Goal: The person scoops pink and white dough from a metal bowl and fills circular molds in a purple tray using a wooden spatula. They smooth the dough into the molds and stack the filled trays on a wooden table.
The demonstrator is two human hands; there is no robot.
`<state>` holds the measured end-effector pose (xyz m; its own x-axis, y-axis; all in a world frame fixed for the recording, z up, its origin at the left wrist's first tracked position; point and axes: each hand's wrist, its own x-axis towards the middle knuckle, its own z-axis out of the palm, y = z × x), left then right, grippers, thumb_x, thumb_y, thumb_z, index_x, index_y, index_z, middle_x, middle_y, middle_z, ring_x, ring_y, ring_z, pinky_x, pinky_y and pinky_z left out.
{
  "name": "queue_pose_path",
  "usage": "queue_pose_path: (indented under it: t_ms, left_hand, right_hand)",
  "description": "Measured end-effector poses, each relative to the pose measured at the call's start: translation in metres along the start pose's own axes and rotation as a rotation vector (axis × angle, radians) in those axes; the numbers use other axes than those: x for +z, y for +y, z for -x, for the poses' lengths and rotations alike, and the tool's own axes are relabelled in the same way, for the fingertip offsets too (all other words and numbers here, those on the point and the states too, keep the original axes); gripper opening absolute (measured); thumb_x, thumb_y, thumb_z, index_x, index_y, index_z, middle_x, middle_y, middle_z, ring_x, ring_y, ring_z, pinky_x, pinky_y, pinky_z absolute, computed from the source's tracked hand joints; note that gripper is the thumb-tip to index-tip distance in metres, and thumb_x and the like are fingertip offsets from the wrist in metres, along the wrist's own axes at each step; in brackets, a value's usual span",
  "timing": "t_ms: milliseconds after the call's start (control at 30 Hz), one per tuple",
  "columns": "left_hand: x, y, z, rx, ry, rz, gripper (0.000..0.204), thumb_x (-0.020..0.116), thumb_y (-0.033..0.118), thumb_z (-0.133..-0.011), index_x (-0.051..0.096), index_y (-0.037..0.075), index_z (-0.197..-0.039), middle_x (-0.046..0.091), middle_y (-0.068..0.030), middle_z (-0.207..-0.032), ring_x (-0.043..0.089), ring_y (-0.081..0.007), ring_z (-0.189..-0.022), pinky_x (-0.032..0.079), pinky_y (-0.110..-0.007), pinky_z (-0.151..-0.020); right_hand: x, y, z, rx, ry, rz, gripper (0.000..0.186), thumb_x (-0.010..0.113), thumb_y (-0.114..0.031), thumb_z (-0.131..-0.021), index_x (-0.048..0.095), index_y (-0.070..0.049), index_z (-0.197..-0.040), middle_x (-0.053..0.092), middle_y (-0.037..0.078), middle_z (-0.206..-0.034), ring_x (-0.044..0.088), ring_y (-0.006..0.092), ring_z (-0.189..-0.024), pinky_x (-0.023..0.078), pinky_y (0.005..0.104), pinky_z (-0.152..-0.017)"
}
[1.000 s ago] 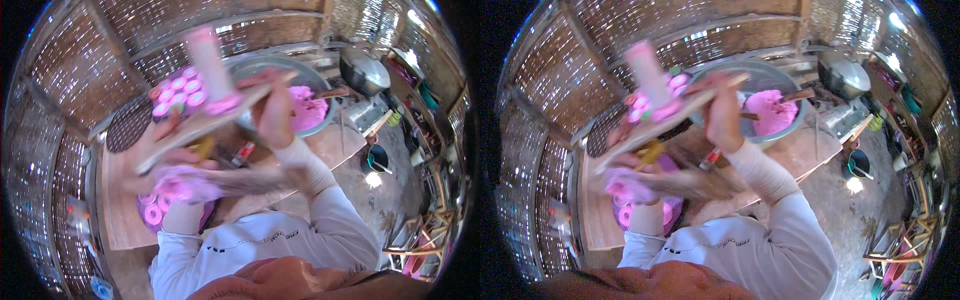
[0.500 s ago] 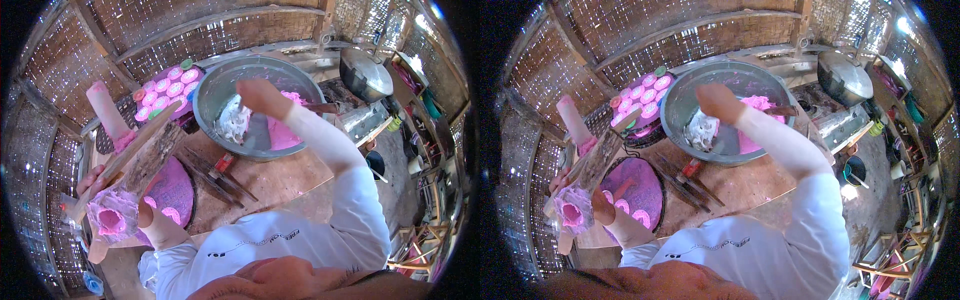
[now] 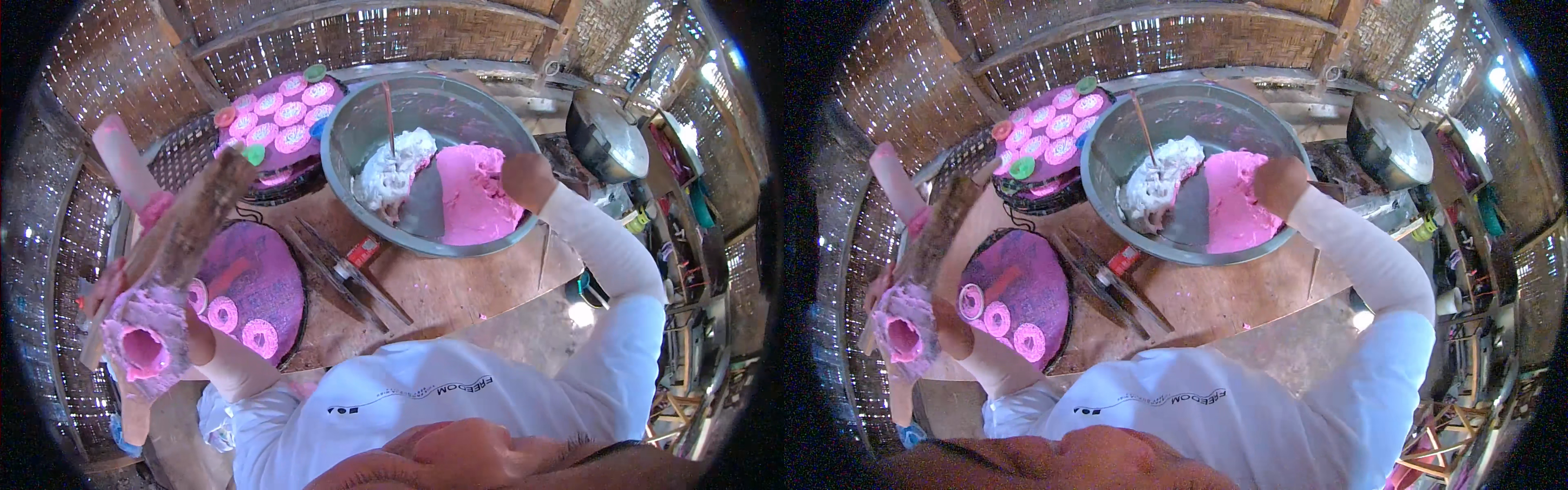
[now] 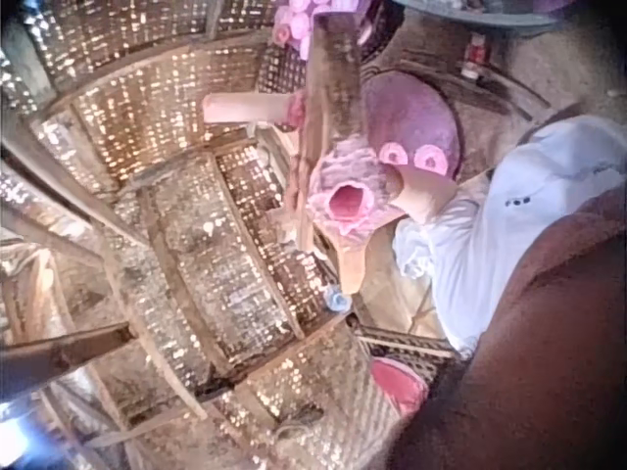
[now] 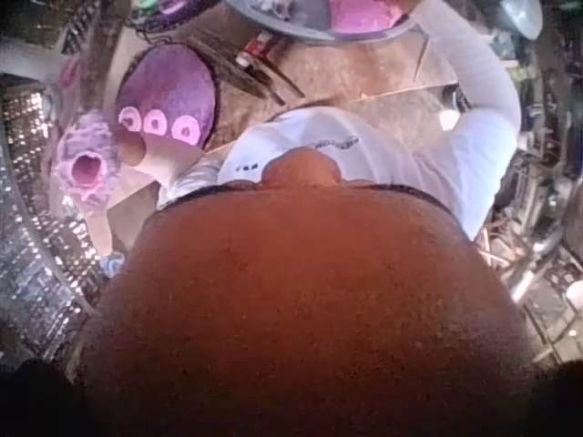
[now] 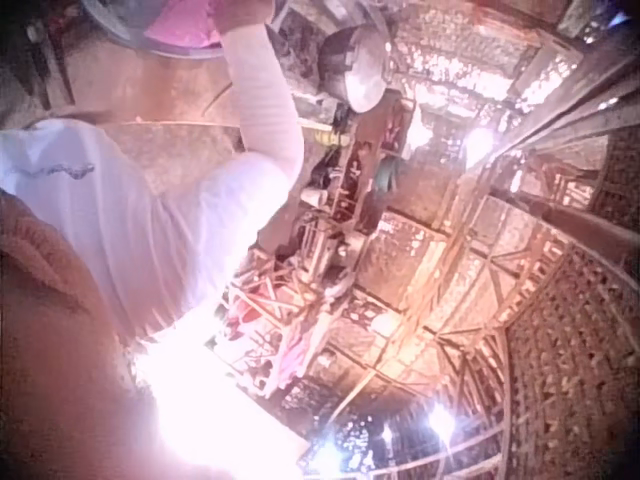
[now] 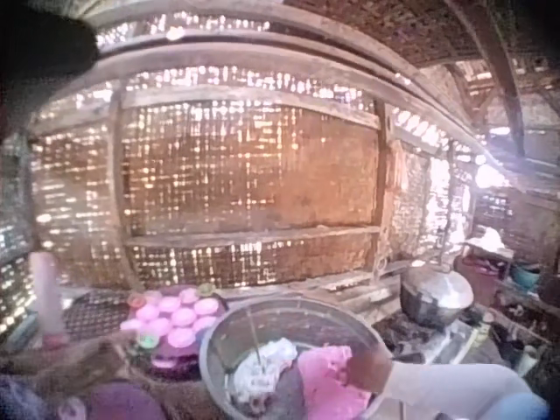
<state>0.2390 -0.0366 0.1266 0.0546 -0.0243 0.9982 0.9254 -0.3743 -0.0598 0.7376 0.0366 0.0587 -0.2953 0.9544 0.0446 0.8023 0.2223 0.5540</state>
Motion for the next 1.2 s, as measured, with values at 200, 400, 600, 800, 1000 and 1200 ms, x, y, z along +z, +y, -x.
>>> queue_pose_path:
  t_ms: [200,400,600,800,1000,1200]
  left_hand:
    - [0.029,0.009,-0.005,0.073,-0.029,-0.135,0.022,0.043,0.023,-0.091,0.054,0.004,-0.091,0.054,-0.0129,-0.088,0.057,-0.0248,-0.08,0.046,-0.038,-0.073]
    - [0.025,0.016,-0.004,0.03,-0.133,-0.113,0.032,0.048,0.034,-0.087,0.056,0.003,-0.089,0.052,-0.0119,-0.089,0.057,-0.0252,-0.083,0.047,-0.037,-0.072]
    - [0.036,0.024,0.004,-0.082,-0.117,-0.029,0.035,0.048,0.036,-0.087,0.057,0.002,-0.088,0.049,-0.012,-0.093,0.056,-0.0249,-0.086,0.049,-0.037,-0.071]
    - [0.026,0.001,0.028,-0.137,-0.146,-0.143,0.033,0.046,0.033,-0.089,0.056,0.002,-0.091,0.05,-0.0118,-0.094,0.054,-0.0243,-0.088,0.05,-0.038,-0.073]
    - [0.025,0.0,0.024,-0.025,-0.216,-0.307,0.031,0.046,0.031,-0.089,0.056,0.002,-0.091,0.053,-0.012,-0.09,0.054,-0.0244,-0.089,0.05,-0.038,-0.074]
    - [0.026,0.0,0.03,-0.154,-0.181,-0.142,0.033,0.045,0.033,-0.089,0.057,0.002,-0.092,0.052,-0.0123,-0.093,0.055,-0.0249,-0.087,0.051,-0.036,-0.071]
  right_hand:
    - [-0.06,0.016,0.027,0.008,0.0,0.013,0.013,0.055,-0.014,-0.07,0.066,-0.01,-0.066,0.063,0.011,-0.064,0.063,0.0246,-0.058,0.046,0.0382,-0.047]
    - [-0.118,0.011,0.003,-0.098,0.106,0.146,0.012,0.055,-0.017,-0.073,0.065,-0.015,-0.067,0.061,0.007,-0.061,0.061,0.0202,-0.058,0.039,0.0348,-0.051]
    - [-0.018,0.001,-0.111,-0.277,0.013,0.257,0.013,0.055,-0.019,-0.075,0.067,-0.016,-0.071,0.064,0.006,-0.067,0.061,0.0192,-0.063,0.034,0.0367,-0.057]
    - [0.017,0.0,-0.16,-0.368,-0.08,0.354,0.015,0.055,-0.02,-0.076,0.068,-0.016,-0.072,0.066,0.005,-0.069,0.063,0.019,-0.067,0.035,0.0368,-0.06]
    - [0.041,-0.007,-0.171,-0.45,-0.069,0.395,0.015,0.055,-0.02,-0.076,0.069,-0.016,-0.072,0.066,0.004,-0.069,0.063,0.0201,-0.067,0.038,0.0359,-0.057]
    - [0.028,-0.024,-0.165,-0.548,-0.069,0.393,0.015,0.055,-0.022,-0.075,0.069,-0.016,-0.072,0.066,0.004,-0.069,0.063,0.0206,-0.067,0.039,0.0364,-0.055]
